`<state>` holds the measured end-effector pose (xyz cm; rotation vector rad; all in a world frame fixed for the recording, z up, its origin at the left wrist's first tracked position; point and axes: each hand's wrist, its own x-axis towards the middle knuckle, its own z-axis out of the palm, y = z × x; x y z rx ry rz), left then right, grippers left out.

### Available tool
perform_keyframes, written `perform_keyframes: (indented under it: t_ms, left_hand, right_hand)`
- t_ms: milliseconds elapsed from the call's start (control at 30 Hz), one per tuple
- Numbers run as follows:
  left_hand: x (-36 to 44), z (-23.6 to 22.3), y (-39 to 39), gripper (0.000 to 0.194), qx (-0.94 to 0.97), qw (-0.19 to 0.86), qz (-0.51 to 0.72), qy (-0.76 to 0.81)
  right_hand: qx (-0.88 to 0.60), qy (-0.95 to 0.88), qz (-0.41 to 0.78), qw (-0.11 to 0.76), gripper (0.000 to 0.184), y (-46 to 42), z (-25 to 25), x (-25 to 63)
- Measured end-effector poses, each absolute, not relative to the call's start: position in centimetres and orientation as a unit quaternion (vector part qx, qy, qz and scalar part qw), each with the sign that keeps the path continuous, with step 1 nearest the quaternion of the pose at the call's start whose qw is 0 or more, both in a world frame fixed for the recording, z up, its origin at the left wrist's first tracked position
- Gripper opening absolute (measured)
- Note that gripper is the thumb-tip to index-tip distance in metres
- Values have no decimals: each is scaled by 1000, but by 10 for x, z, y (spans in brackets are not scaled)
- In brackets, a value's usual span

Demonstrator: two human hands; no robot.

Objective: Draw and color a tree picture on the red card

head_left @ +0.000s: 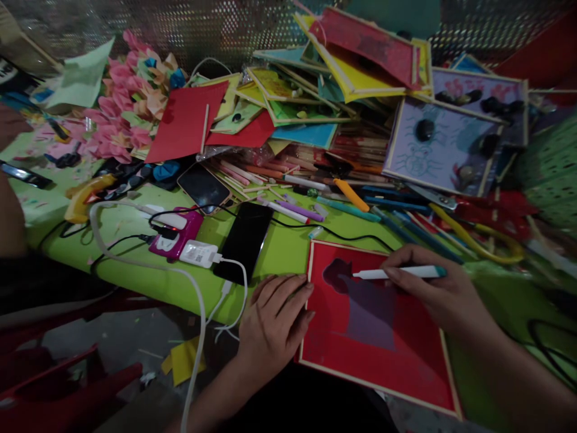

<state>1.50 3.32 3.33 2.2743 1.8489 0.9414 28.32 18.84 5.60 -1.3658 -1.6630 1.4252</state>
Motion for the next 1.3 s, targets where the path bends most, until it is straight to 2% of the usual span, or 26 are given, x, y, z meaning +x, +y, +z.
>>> perform_keyframes:
  t_ms: [367,667,967,1300]
  left_hand:
    - [14,33,33,31,738,30,306,601]
    - [14,34,33,30,735,24,314,600]
    - [14,33,33,31,737,25,310,600]
    - [15,34,34,30,738,20,312,597]
  right_hand:
    - [-507,-626,529,266,43,189,57,285]
    - [-521,-601,529,296,42,188,48,286]
    - [-548,-593,502,310,55,190,52,280]
    - [-537,-594,512,312,47,189,47,286]
